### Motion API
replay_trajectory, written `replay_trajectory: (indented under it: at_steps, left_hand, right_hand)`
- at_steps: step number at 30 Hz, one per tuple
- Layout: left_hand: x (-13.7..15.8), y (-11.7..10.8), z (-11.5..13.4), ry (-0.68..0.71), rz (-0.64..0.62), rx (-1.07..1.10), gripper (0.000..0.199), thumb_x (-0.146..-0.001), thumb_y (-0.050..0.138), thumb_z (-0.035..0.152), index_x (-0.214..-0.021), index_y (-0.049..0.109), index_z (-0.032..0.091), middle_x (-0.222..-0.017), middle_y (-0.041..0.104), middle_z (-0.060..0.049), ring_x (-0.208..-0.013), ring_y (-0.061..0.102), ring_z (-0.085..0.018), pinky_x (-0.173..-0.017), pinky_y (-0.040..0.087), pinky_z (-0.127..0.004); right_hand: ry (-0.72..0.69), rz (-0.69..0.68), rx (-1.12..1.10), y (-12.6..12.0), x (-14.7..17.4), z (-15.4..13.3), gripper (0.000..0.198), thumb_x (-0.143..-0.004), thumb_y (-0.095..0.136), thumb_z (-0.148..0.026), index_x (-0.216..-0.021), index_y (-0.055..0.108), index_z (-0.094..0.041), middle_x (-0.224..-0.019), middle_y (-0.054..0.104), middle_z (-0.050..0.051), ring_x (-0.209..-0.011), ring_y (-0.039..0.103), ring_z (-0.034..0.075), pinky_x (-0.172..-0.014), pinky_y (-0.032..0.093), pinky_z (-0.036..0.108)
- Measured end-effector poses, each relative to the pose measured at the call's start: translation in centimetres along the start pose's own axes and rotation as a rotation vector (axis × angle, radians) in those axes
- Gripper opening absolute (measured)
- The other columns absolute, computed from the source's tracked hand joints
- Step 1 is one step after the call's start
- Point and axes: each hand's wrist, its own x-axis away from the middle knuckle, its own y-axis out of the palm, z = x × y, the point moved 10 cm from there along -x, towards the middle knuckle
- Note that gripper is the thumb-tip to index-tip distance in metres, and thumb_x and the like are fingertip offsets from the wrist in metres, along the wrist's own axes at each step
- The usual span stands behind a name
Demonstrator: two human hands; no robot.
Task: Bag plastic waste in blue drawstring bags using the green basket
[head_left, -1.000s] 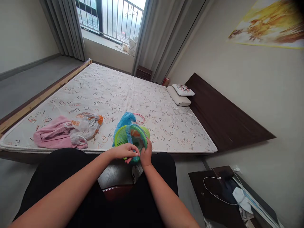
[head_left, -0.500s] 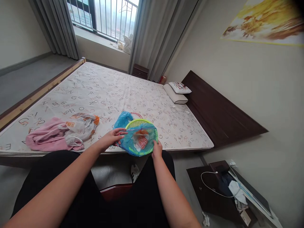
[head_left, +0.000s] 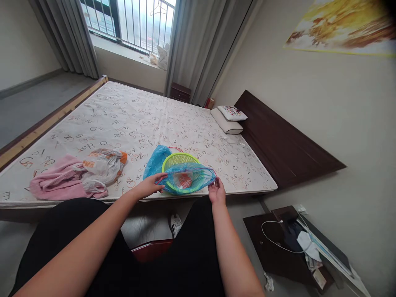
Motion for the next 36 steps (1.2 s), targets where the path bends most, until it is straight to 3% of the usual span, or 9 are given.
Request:
replay_trajectory:
  at_steps: [5,9,13,16,19,23,28,32,36]
  left_hand:
    - [-0.2,0.5,-0.4,-0.036,-0.05,0.097,0.082,-0.07,0.083,0.034,-0.147,0.055,0.029,-0.161,0.048,-0.016,-0.073,0.073,-0.014,-0.061,0.05,-0.025]
    - [-0.4,0.5,-0.8,-0.05,-0.056,0.188,0.079,-0.071,0.084,0.033,-0.145,0.057,0.028,-0.159,0.051,-0.017,-0.07,0.072,-0.013,-0.058,0.047,-0.025]
    - [-0.5,0.6,-0.9,-0.063,-0.058,0.227,0.072,-0.072,0.085,0.035,-0.139,0.059,0.024,-0.153,0.057,-0.019,-0.064,0.07,-0.012,-0.055,0.044,-0.024]
    - [-0.6,0.5,-0.9,-0.067,-0.05,0.231,0.069,-0.073,0.085,0.037,-0.135,0.059,0.021,-0.148,0.06,-0.02,-0.06,0.068,-0.01,-0.051,0.04,-0.023]
    - [-0.8,0.1,-0.6,-0.045,-0.021,0.289,0.067,-0.074,0.086,0.039,-0.132,0.06,0.018,-0.143,0.065,-0.02,-0.058,0.066,-0.009,-0.051,0.042,-0.023]
    - [-0.7,-1.2,0.3,0.026,0.056,0.477,0.065,-0.072,0.088,0.041,-0.127,0.064,0.017,-0.134,0.07,-0.018,-0.065,0.068,-0.01,-0.061,0.052,-0.025]
    - [-0.2,-4.0,1.6,0.16,0.229,0.678,0.055,-0.07,0.09,0.038,-0.116,0.065,0.018,-0.132,0.072,-0.014,-0.11,0.072,-0.022,-0.087,0.057,-0.031]
    - [0.7,-7.0,2.3,0.287,0.419,0.538,0.047,-0.076,0.082,0.043,-0.114,0.067,0.018,-0.132,0.072,-0.014,-0.126,0.064,-0.027,-0.098,0.054,-0.038]
    - [4.2,-8.0,5.8,0.447,0.665,-0.036,0.034,-0.095,0.06,0.045,-0.114,0.074,0.019,-0.119,0.076,-0.011,-0.117,0.066,-0.027,-0.107,0.048,-0.044]
  right_hand:
    - [-0.008,-0.135,-0.02,1.1,1.1,-2.6,0.035,-0.07,0.082,-0.036,-0.097,0.064,-0.024,-0.088,0.073,0.0,-0.076,0.067,0.015,-0.072,0.059,0.031]
    - [0.056,-0.268,0.137,3.1,2.0,-3.3,0.051,-0.061,0.09,-0.026,-0.106,0.066,-0.023,-0.088,0.073,-0.002,-0.061,0.057,0.008,-0.062,0.053,0.024]
    - [0.028,-0.195,0.436,3.1,2.2,-3.6,0.045,-0.061,0.088,-0.031,-0.1,0.072,-0.018,-0.078,0.07,-0.001,-0.058,0.056,0.009,-0.055,0.046,0.023]
    - [-0.02,-0.138,0.482,2.9,2.2,-4.0,0.042,-0.059,0.087,-0.03,-0.096,0.072,-0.016,-0.073,0.068,-0.002,-0.055,0.053,0.009,-0.051,0.04,0.023]
    - [-0.104,-0.1,0.41,3.0,2.4,-5.4,0.047,-0.061,0.085,-0.031,-0.104,0.069,-0.019,-0.078,0.067,-0.004,-0.058,0.053,0.008,-0.052,0.038,0.021]
    - [-0.157,-0.132,0.132,4.2,3.3,-7.8,0.046,-0.063,0.085,-0.027,-0.105,0.067,-0.023,-0.084,0.068,-0.005,-0.074,0.065,0.01,-0.066,0.05,0.022]
    - [-0.088,-0.217,-0.08,6.6,4.8,-9.4,0.045,-0.065,0.084,-0.021,-0.104,0.063,-0.024,-0.083,0.071,-0.004,-0.083,0.072,0.013,-0.085,0.057,0.031]
    - [-0.091,-0.31,-0.118,8.7,6.4,-10.4,0.044,-0.065,0.087,-0.024,-0.098,0.057,-0.025,-0.084,0.071,-0.005,-0.086,0.074,0.016,-0.093,0.058,0.04]
    - [-0.339,-0.319,0.189,10.4,9.3,-13.0,0.036,-0.073,0.085,-0.031,-0.094,0.056,-0.024,-0.09,0.064,-0.006,-0.073,0.071,0.012,-0.082,0.059,0.035]
